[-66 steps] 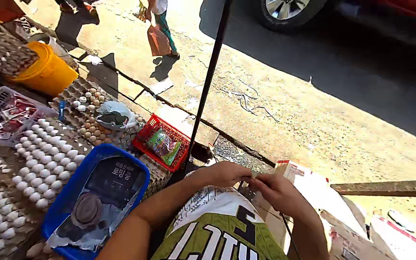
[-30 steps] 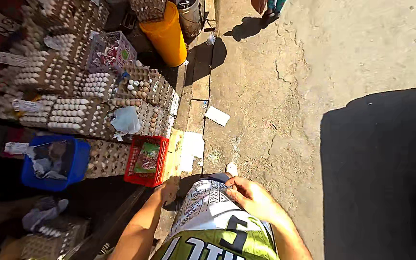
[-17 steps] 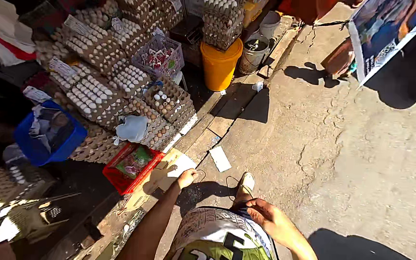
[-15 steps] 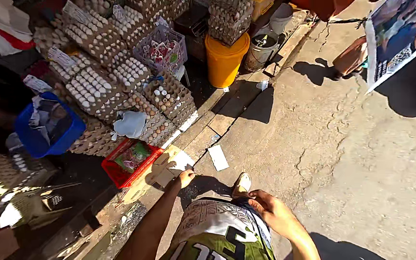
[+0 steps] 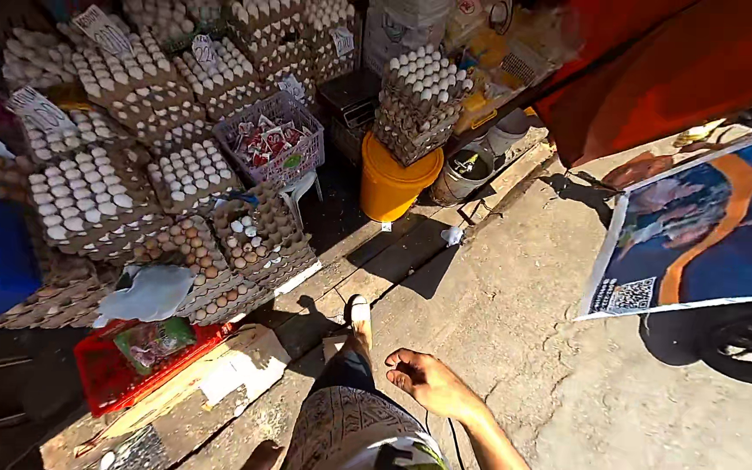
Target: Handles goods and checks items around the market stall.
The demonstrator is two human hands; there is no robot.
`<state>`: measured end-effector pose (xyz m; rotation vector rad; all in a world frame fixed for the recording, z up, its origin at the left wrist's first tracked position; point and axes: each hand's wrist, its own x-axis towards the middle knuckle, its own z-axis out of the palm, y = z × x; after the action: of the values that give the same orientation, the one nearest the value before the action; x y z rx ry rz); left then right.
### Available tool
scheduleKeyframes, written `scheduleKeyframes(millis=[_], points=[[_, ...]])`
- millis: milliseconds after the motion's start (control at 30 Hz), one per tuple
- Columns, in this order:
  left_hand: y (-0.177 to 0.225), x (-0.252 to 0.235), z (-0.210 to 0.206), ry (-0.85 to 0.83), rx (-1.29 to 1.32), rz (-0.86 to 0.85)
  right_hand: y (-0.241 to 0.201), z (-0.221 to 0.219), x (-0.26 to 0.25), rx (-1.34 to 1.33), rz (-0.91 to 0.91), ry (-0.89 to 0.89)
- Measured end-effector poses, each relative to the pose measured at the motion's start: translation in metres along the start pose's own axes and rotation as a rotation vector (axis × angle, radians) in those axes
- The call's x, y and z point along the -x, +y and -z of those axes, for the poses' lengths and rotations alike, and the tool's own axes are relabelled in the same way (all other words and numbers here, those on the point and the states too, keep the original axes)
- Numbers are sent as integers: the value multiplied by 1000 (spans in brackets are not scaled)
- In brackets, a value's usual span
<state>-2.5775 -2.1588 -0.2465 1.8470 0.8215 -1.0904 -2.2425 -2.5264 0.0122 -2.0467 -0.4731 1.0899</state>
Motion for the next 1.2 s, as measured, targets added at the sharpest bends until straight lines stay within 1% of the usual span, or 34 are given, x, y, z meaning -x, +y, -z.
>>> scheduleKeyframes(millis=[67, 100, 133, 167, 200, 233, 300, 400, 467, 533, 600, 667, 767, 800, 867, 900, 1000, 1067, 1133, 1200], points=[[55, -21, 24, -79, -3, -64, -4, 35, -41, 52, -41, -9], [68, -57, 32, -81, -8, -246, -10, 51, -58, 81, -64, -20], [93, -83, 42, -86, 42, -305, -17, 66, -71, 99, -72, -34], [141, -98, 61, -65, 95, -253, -25, 83, -86, 95, -53, -34], [196, -112, 85, -8, 118, -210, -34, 102, -102, 83, -18, -33], [247, -121, 112, 44, 108, -220, -41, 122, -118, 67, 12, -33], [325, -131, 164, 122, 102, -313, -53, 156, -144, 66, 40, -30], [415, -145, 243, 208, 155, -408, -59, 209, -192, 95, 60, -59], [455, -160, 283, 277, 203, -442, -61, 245, -231, 58, 60, -105], [483, -176, 310, 344, 292, -425, -67, 285, -274, 66, 52, -142], [506, -198, 329, 402, 363, -409, -70, 330, -331, 132, 49, -163], [519, -218, 330, 451, 479, -373, -75, 374, -389, 228, 18, -195], [546, -226, 323, 474, 621, -254, -111, 442, -466, 376, 4, -202], [561, -225, 330, 473, 635, -256, -126, 463, -493, 373, 42, -196], [584, -220, 358, 488, 591, -269, -151, 497, -548, 262, 142, -208], [590, -217, 371, 515, 578, -259, -163, 509, -573, 214, 144, -231], [602, -210, 420, 688, 680, -216, -196, 526, -651, 233, 91, -301], [603, -216, 471, 781, 694, -185, -213, 524, -707, 240, 70, -303], [599, -233, 525, 827, 668, -142, -234, 514, -760, 222, 20, -307], [593, -259, 581, 884, 637, -71, -256, 490, -814, 180, -33, -290]])
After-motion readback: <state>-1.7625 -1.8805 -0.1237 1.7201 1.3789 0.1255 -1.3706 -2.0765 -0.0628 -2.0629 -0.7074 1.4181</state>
